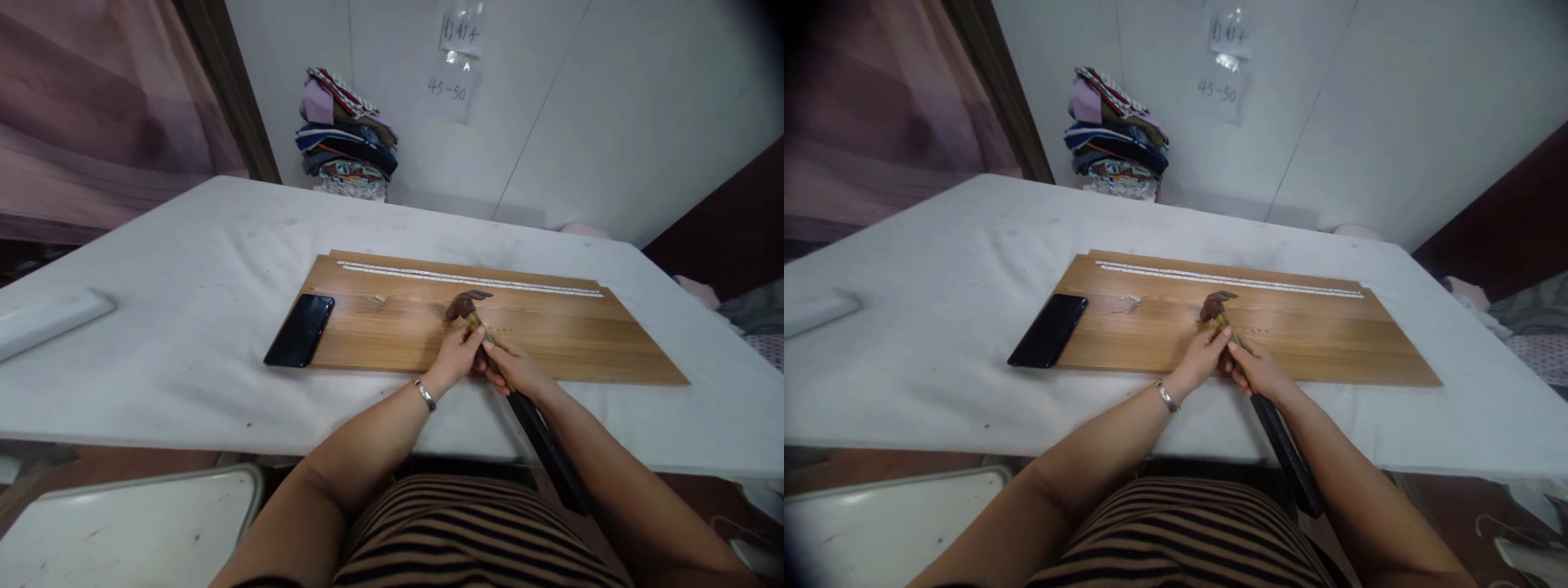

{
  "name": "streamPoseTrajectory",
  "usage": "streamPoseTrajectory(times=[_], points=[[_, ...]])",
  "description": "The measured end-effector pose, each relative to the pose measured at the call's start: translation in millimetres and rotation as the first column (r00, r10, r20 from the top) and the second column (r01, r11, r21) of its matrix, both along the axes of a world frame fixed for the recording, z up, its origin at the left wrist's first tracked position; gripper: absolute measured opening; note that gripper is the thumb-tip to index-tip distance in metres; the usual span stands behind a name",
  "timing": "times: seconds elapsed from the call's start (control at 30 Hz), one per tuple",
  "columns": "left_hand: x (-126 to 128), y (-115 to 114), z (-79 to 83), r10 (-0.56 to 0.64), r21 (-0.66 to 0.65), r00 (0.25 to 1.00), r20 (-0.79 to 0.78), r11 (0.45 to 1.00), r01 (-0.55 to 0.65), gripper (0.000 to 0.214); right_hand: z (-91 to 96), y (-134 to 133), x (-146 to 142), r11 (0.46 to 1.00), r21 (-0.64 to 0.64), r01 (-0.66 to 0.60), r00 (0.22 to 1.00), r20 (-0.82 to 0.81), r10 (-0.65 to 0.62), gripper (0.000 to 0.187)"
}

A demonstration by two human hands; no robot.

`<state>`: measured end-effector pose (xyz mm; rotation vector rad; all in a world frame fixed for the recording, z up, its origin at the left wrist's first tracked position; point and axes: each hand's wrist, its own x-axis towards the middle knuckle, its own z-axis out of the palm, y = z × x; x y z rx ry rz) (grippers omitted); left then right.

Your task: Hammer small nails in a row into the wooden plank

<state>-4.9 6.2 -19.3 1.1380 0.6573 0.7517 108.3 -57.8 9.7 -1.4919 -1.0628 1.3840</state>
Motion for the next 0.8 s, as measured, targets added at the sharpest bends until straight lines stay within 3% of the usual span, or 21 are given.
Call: streamPoseTrajectory(times=[0.8], points=[[-1.2,0.1,0.8,-0.001,0.027,1.0,-0.031,1.0,0.002,0.042,1.1,0.4,-1.8,1.0,0.002,-0.003,1.0,-0.01,0.003,0.039]])
